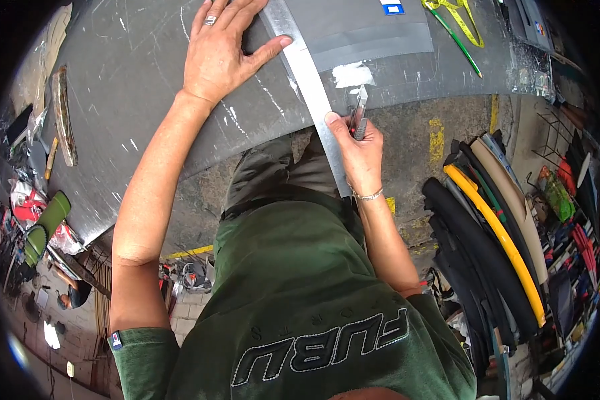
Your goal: Using a utility knife and a metal ruler to cut precise shapes out of a grey synthetic material.
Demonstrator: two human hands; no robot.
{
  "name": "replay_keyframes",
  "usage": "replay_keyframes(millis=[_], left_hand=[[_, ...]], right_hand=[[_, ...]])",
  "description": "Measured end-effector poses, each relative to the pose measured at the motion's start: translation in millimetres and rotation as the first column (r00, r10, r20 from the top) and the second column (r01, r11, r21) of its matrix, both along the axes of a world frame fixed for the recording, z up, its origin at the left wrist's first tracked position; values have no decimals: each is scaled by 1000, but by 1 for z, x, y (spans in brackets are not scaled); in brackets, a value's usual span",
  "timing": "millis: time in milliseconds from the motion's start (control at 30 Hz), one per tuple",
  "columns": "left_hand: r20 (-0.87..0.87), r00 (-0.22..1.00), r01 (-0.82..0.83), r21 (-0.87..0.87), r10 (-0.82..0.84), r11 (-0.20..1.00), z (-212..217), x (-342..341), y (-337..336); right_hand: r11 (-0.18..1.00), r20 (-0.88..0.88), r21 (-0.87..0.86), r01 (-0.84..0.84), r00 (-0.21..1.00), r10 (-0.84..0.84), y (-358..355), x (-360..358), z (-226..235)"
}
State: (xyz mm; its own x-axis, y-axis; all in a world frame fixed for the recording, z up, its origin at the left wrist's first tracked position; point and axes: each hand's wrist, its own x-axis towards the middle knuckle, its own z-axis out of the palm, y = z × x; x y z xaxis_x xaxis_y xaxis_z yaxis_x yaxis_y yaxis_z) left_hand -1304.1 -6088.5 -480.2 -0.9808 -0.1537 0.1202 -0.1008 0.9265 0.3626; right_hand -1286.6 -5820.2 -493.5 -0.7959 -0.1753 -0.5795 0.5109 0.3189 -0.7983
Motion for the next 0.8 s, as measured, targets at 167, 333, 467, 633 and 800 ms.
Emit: replay_keyframes(millis=[167, 333, 467, 633, 800], left_hand=[[-521, 853, 349, 522, -33, 778, -28, -2, -6], [-241, 966, 162, 282, -93, 946, -3, 0, 2], [164, 986, -5, -3, 5, 1000, 27, -1, 6], [136, 990, 60, -78, -49, 995, 4, 2, -12], [-54, 998, -45, -194, 35, 980, 5, 3, 3]], right_hand=[[1000, -51, 12, -18, 999, 18, -3, -1, -1], [998, -104, 35, -51, 993, 54, 3, -1, -13], [998, -68, -49, -31, 997, 28, 0, -2, -7], [999, -142, -9, -43, 989, 42, 2, -2, -17], [999, -110, -18, -51, 993, 49, 2, 0, -20]])
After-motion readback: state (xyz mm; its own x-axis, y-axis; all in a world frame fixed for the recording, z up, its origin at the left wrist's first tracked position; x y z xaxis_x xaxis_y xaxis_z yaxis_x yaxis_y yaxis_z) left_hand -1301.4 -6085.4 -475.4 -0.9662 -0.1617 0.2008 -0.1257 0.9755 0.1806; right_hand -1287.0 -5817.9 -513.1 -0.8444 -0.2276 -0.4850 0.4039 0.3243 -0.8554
